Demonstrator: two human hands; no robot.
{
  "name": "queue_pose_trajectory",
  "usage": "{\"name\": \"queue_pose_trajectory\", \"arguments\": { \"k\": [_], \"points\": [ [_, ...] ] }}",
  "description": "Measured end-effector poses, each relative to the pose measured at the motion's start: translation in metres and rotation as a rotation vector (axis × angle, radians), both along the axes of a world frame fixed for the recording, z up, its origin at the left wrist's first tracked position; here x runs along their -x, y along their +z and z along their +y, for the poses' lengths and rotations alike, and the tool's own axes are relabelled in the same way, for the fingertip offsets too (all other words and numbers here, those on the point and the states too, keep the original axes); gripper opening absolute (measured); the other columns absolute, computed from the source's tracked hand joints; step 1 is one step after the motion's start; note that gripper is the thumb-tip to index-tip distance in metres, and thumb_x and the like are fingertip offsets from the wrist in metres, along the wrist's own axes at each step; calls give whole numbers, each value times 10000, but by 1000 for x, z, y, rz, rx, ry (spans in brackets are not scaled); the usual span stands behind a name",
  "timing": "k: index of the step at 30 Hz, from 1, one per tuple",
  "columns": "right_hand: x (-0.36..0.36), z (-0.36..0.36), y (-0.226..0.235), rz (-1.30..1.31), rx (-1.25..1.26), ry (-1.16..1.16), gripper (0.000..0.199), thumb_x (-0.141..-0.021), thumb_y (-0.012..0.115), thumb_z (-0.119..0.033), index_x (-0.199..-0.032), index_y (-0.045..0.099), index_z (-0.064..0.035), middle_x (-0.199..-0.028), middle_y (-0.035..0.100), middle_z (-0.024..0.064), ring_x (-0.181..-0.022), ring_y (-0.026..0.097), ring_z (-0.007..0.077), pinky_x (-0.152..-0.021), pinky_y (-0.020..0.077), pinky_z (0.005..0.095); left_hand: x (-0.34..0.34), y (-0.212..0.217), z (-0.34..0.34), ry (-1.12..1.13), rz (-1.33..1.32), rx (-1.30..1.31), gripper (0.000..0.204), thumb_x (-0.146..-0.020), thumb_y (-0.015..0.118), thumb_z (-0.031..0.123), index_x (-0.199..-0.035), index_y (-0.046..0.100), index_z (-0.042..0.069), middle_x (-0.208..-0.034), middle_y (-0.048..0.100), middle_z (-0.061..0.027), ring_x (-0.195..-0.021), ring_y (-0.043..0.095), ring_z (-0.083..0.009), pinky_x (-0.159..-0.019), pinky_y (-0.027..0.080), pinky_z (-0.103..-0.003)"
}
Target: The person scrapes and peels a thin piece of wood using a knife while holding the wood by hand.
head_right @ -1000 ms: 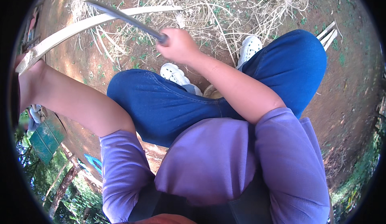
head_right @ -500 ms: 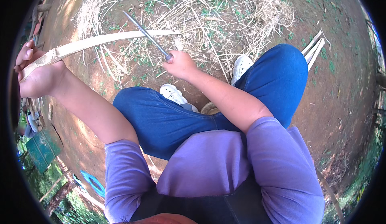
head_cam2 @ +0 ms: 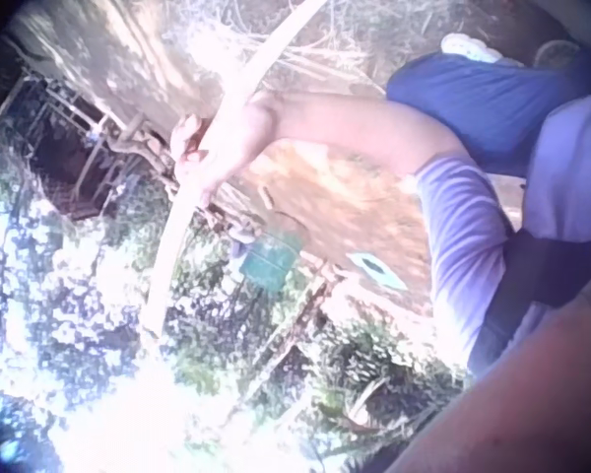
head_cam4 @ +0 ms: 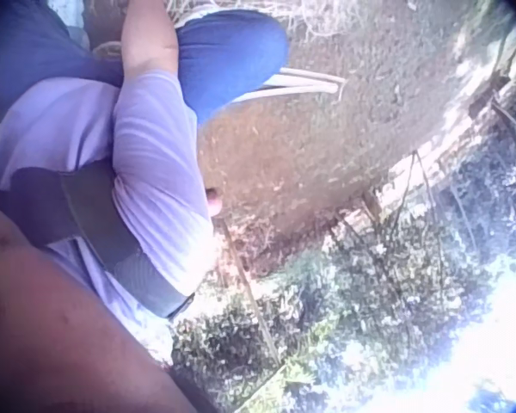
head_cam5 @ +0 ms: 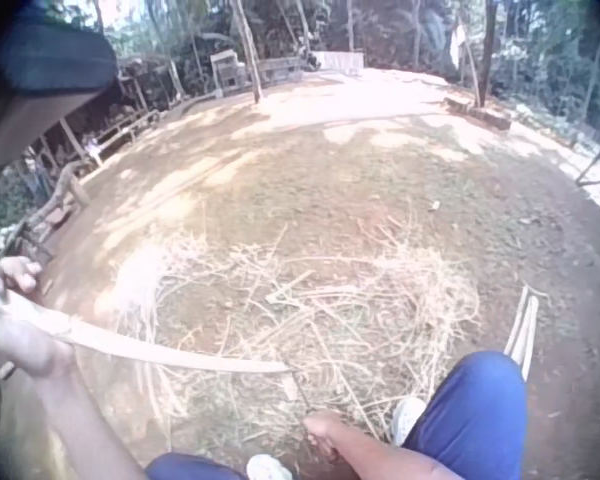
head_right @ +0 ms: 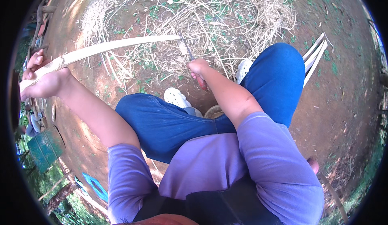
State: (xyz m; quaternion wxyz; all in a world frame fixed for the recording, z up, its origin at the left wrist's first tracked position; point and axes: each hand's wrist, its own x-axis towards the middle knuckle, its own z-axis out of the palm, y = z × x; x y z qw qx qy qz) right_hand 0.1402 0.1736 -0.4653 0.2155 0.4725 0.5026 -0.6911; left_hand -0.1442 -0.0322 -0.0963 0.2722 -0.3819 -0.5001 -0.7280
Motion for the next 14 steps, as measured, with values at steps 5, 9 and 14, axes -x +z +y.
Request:
{"name": "queue_pose_trajectory", "arguments": {
  "k": [5, 9, 14],
  "points": [
    [37, 7, 78, 254, -19, 10, 197, -897, 696, -163, -867, 531, -60, -681, 541, 28, -539, 542, 126, -483, 490, 300, -16, 2, -2, 97, 51, 35, 866, -936, 67, 837, -847, 462, 72, -693, 618, -188, -690, 615, -296, -742, 549, -398],
    [53, 41, 152, 394, -192, 37, 191, -911, 692, -148, -910, 533, -41, -667, 544, 22, -516, 551, 108, -449, 486, 269, -58, 0, 35, 131, -7, 24, 970, -982, 96, 794, -1006, 655, 1, -713, 658, -128, -677, 632, -196, -650, 482, -273],
    [63, 75, 216, 495, -377, 196, 215, -916, 715, -180, -894, 534, -66, -665, 553, 17, -498, 558, 100, -444, 490, 252, -89, 21, 43, 131, -104, 176, 936, -981, 216, 788, -1493, 383, 23, -1437, 512, -154, -1087, 657, -293, -893, 590, -498]
  ]
}}
